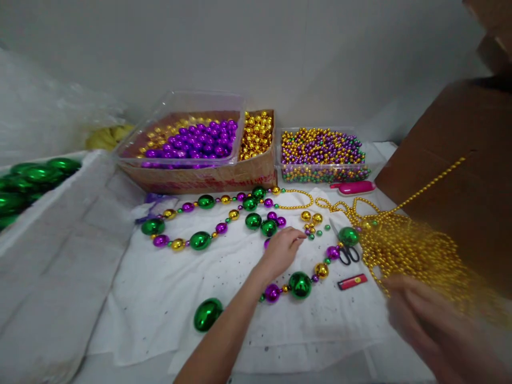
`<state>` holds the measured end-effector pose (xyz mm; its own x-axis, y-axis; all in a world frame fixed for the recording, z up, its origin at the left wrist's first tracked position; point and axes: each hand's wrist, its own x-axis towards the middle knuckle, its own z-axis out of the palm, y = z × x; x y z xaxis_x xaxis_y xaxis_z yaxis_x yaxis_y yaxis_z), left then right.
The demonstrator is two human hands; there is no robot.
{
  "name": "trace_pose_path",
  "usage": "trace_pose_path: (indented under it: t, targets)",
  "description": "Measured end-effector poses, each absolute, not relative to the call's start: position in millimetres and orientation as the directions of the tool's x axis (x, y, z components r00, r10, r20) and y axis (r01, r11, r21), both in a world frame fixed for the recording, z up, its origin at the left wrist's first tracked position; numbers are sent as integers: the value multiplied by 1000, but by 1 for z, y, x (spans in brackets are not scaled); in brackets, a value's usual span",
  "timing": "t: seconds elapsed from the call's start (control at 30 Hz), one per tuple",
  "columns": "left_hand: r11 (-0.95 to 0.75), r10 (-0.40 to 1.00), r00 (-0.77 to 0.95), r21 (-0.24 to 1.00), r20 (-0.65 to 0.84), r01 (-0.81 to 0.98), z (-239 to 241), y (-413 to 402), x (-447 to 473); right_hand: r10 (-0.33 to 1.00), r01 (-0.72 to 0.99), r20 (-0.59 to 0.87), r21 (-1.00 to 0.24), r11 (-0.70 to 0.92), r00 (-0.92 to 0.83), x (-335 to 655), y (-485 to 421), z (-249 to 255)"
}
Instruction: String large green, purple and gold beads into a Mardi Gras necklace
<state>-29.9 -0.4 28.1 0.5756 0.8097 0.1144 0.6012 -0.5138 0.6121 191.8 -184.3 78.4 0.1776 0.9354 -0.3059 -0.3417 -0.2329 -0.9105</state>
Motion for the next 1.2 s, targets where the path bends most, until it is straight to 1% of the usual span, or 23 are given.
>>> trace_pose_path:
  t: [0.07,0.17,0.3,0.37,0.47,0.57,0.67,0.7,0.73,0.77,0.8,0.83,0.87,0.9,0.97,1.03,1.1,1.2]
  targets:
    - [-552,799,594,508,95,661,14,13,9,930,-346,-346,-894,-285,128,175,-167,76]
    - [-527,830,550,454,92,719,-7,29,40,919,-325,-391,-877,-355,53,160,-154,73]
    - [-485,852,518,485,75,728,-24,39,46,905,-335,-415,-869,-364,94,165,-156,62]
    - [-456,861,505,529,59,716,-27,41,45,906,-358,-408,-867,-346,114,170,-157,55]
    - [-399,874,484,624,38,672,-25,42,43,922,-373,-377,-870,-321,85,171,-154,46]
    - [-328,882,470,751,27,573,-15,39,37,925,-323,-366,-892,-316,104,169,-149,41]
    - [-240,881,473,866,4,439,-2,29,22,908,-205,-377,-918,-340,182,169,-151,37]
    - [-166,882,472,922,-20,350,1,24,15,901,-164,-383,-920,-355,204,169,-153,36]
    - [-49,881,469,975,-60,217,4,19,7,893,-128,-390,-920,-370,223,169,-155,34]
    - [102,877,468,994,-111,45,6,13,1,887,-95,-396,-918,-385,239,168,-158,33]
    - [263,865,474,954,-168,-142,8,8,-6,882,-65,-397,-917,-394,252,167,-161,32]
    - [398,848,483,864,-218,-308,9,3,-11,880,-34,-395,-916,-400,265,165,-164,31]
    - [485,833,492,764,-254,-426,9,-1,-16,879,-4,-389,-915,-404,277,164,-167,30]
    - [525,825,493,696,-276,-489,9,-4,-19,880,27,-379,-915,-403,287,163,-169,30]
    - [549,825,479,628,-300,-552,8,-8,-24,888,95,-348,-915,-391,301,161,-173,30]
    - [558,825,468,592,-317,-582,6,-10,-27,896,157,-314,-914,-375,314,160,-176,33]
    - [567,821,466,568,-330,-596,4,-10,-28,895,194,-303,-905,-378,328,160,-178,37]
    - [572,818,471,558,-330,-601,2,-11,-31,884,205,-311,-895,-395,349,158,-179,41]
